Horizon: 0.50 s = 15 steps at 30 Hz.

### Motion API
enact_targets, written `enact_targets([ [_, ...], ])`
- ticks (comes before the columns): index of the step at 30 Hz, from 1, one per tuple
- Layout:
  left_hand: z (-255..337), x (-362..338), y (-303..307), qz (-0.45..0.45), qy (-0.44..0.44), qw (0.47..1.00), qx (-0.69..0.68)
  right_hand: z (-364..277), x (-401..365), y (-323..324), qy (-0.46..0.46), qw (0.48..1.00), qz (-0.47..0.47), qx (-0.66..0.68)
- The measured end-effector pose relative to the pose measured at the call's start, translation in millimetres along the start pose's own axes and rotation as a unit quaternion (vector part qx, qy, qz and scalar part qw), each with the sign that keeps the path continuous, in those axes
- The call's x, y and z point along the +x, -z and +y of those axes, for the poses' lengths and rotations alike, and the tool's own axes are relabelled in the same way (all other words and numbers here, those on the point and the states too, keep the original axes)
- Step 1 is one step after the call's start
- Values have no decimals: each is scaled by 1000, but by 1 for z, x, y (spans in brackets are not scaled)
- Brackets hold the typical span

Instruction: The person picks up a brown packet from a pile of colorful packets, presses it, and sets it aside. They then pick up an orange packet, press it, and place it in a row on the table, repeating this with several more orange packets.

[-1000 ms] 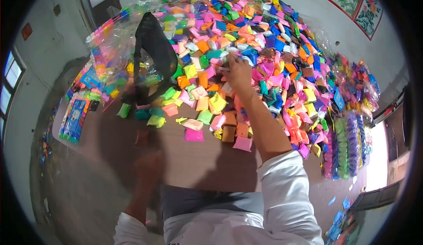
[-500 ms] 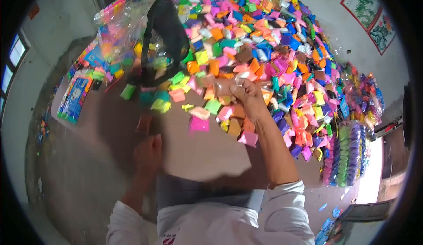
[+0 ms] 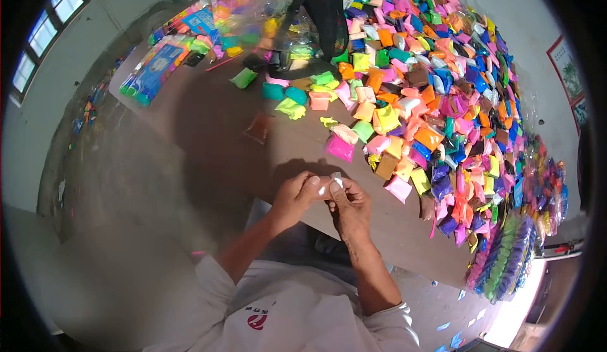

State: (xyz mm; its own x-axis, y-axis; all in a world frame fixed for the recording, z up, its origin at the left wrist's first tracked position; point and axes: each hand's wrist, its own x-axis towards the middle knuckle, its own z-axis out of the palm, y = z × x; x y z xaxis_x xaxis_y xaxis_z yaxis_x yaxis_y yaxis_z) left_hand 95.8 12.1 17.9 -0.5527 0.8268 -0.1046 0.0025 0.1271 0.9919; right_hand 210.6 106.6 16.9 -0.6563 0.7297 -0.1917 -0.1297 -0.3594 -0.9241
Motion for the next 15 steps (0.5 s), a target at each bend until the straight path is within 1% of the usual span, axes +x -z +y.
enact_targets([
  [1,-2,1,0,0,-9,1000,24,0,1,-1,1,1000,-5,-2],
  [3,-6,2,0,10,-15,1000,18,2,2,-1,-11,993,-53,102],
  [5,-6,3,-2,17,-22,1000,10,7,2,0,-2,992,-58,113],
  [7,-4,2,-3,37,-48,998,-4,8,2,0,8,990,-62,123],
  [9,-6,3,-2,34,-43,998,-19,7,0,-2,-15,985,-51,167],
  [10,-8,4,-1,30,-38,998,-31,6,-1,-4,-15,985,-51,163],
  [11,-9,4,-2,30,-39,998,-35,4,-4,-6,-34,988,-68,135],
  [12,-9,3,-3,49,-61,997,-14,3,-6,-8,-53,989,-86,106],
  [13,-8,2,-3,67,-82,994,9,4,-5,-8,-54,989,-85,104],
  [14,-6,1,-1,66,-82,994,7,7,-2,-8,-33,990,-95,95],
  [15,3,-1,2,46,-73,996,-15,9,0,-8,-13,991,-105,85],
])
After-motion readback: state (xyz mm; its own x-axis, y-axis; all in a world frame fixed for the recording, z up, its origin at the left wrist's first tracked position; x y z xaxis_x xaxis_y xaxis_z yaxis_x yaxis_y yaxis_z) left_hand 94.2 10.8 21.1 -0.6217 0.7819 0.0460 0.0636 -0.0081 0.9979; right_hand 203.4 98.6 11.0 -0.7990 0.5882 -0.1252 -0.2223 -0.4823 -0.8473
